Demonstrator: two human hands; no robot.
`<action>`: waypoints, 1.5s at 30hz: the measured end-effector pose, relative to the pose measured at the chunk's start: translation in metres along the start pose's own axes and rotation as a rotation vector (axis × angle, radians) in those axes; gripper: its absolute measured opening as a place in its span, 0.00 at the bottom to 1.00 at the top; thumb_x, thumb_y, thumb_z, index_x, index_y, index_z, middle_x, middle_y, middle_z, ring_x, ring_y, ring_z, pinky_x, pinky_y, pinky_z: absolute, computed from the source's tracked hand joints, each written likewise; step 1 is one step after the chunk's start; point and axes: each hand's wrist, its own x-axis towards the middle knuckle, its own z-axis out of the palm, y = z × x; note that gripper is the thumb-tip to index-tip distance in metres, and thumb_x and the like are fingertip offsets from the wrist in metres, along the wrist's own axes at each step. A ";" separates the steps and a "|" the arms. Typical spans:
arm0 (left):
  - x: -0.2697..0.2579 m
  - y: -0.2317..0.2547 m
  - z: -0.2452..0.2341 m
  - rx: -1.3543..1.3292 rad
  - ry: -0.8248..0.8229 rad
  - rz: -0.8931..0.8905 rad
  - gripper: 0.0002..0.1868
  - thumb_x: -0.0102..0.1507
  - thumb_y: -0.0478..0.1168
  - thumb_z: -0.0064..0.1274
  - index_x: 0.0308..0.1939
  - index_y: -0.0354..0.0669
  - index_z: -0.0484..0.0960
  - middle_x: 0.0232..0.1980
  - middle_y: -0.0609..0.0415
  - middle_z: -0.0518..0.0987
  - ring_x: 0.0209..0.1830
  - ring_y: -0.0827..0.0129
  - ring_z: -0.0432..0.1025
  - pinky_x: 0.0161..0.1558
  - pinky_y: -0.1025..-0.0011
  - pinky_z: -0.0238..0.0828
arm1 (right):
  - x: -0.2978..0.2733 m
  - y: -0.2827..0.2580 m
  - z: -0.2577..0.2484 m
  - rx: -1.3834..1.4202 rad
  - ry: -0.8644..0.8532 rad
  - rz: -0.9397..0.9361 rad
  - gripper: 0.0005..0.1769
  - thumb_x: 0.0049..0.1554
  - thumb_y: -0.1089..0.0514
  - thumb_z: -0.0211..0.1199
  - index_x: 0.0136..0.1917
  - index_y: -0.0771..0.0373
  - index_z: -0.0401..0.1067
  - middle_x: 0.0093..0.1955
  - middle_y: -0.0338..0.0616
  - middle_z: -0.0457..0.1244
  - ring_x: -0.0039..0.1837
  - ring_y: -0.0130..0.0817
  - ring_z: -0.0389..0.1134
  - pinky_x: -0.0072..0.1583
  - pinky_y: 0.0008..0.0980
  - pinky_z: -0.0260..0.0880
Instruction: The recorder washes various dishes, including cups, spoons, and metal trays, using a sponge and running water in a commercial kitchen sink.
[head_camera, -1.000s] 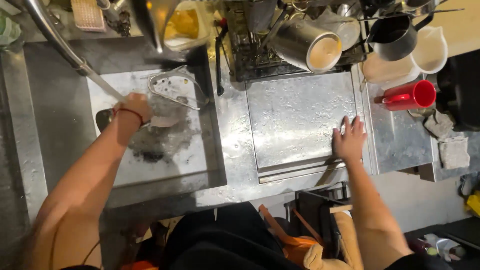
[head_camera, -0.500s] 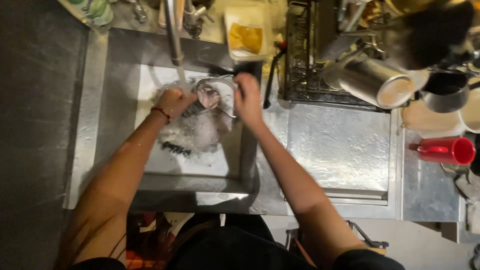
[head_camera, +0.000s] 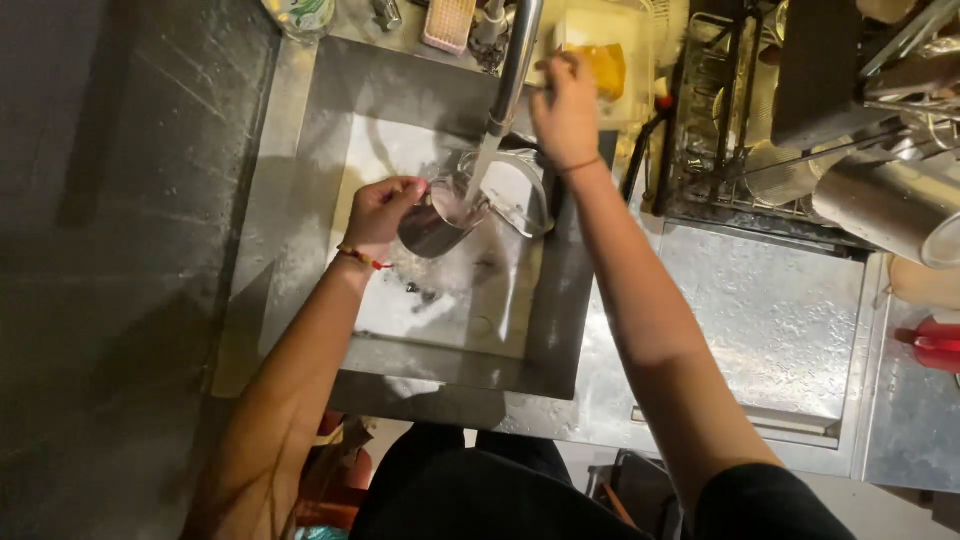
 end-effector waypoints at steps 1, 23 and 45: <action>0.003 0.010 0.000 -0.004 -0.002 0.000 0.09 0.67 0.39 0.61 0.41 0.35 0.86 0.41 0.62 0.82 0.39 0.83 0.70 0.43 0.80 0.68 | -0.011 -0.024 -0.005 -0.005 -0.001 0.000 0.22 0.51 0.65 0.66 0.60 0.62 0.74 0.67 0.61 0.60 0.68 0.59 0.62 0.67 0.47 0.65; 0.001 -0.212 -0.142 -0.955 0.449 -0.619 0.13 0.67 0.42 0.46 0.51 0.41 0.80 0.51 0.47 0.84 0.50 0.57 0.80 0.51 0.57 0.81 | -0.133 -0.060 0.079 1.307 -0.858 1.237 0.26 0.62 0.46 0.53 0.66 0.63 0.68 0.54 0.44 0.69 0.51 0.31 0.72 0.52 0.31 0.76; 0.010 -0.314 -0.153 0.701 0.718 -0.332 0.13 0.64 0.47 0.65 0.48 0.48 0.85 0.54 0.48 0.82 0.52 0.64 0.77 0.55 0.68 0.71 | -0.277 -0.009 0.182 0.342 -1.222 -0.125 0.17 0.50 0.65 0.64 0.55 0.63 0.77 0.46 0.57 0.69 0.48 0.48 0.71 0.51 0.44 0.72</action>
